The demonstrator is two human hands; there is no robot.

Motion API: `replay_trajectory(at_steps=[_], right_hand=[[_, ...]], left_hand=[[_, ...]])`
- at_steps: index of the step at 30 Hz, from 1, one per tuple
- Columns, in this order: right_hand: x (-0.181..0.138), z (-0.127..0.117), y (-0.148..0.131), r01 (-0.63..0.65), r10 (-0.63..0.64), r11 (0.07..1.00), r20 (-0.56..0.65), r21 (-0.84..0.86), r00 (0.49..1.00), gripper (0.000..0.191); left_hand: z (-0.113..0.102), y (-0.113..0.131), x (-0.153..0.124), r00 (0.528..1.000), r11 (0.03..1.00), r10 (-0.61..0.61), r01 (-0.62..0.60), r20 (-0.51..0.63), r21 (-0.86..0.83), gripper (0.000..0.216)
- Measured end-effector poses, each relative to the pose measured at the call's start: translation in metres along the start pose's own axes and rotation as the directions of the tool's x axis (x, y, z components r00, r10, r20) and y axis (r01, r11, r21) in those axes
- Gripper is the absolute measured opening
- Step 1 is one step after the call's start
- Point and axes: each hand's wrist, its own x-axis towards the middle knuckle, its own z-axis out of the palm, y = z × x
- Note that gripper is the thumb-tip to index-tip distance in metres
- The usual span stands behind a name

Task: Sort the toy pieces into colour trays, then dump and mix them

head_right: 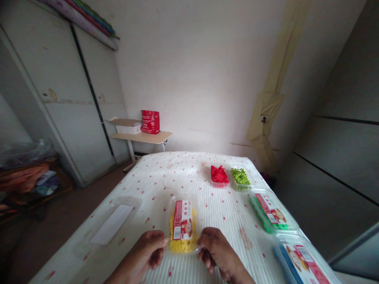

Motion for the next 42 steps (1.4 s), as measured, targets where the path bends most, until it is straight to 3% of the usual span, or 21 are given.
replay_trajectory(at_steps=[27,34,38,42], right_hand=[[-0.010,0.003,-0.008,0.020,-0.019,0.999,-0.038,0.026,0.999,0.018],[-0.014,0.007,-0.010,-0.011,0.010,1.000,-0.058,-0.018,0.998,0.037],[-0.015,0.010,-0.009,0.026,-0.038,0.995,-0.114,-0.098,0.993,0.054],[-0.018,0.012,-0.006,0.050,-0.066,0.988,-0.108,-0.149,0.992,0.067]], left_hand=[[0.006,0.005,-0.008,0.999,0.999,0.049,-0.049,-0.019,0.022,0.032],[0.010,0.003,-0.008,0.989,0.984,0.122,-0.110,-0.079,0.142,0.031],[0.011,0.005,-0.009,0.964,0.944,0.239,-0.201,-0.120,0.263,0.027],[0.010,0.006,-0.010,0.959,0.932,0.257,-0.214,-0.117,0.293,0.023]])
